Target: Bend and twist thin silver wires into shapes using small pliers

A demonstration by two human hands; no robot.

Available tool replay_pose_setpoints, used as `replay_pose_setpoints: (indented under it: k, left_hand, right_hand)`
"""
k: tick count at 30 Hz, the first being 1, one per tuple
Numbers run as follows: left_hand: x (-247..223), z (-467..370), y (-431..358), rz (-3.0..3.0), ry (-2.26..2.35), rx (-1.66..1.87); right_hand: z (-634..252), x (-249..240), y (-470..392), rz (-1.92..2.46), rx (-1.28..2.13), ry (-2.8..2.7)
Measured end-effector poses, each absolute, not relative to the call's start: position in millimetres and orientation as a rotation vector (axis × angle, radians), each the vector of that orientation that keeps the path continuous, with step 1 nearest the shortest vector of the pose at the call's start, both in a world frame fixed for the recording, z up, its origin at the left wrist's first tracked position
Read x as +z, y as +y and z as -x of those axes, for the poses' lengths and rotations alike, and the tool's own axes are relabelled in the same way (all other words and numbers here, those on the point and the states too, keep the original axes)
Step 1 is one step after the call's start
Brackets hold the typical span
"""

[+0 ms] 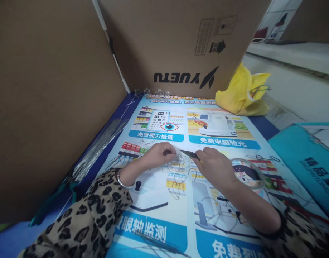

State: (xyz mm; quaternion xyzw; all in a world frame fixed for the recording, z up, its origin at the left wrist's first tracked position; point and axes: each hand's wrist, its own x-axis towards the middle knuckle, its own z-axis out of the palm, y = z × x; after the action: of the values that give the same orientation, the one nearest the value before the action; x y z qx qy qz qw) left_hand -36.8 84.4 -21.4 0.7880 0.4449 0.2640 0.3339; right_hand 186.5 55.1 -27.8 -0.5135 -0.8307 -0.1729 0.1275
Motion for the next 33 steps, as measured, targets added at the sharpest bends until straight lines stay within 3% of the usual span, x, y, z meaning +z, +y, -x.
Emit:
replay_pose_setpoints:
  k: [33]
  left_hand:
    - [-20.0, 34.6, 84.0, -2.071, 1.132, 0.701]
  right_hand:
    - [-188.6, -20.5, 55.8, 1.373, -0.613, -2.440]
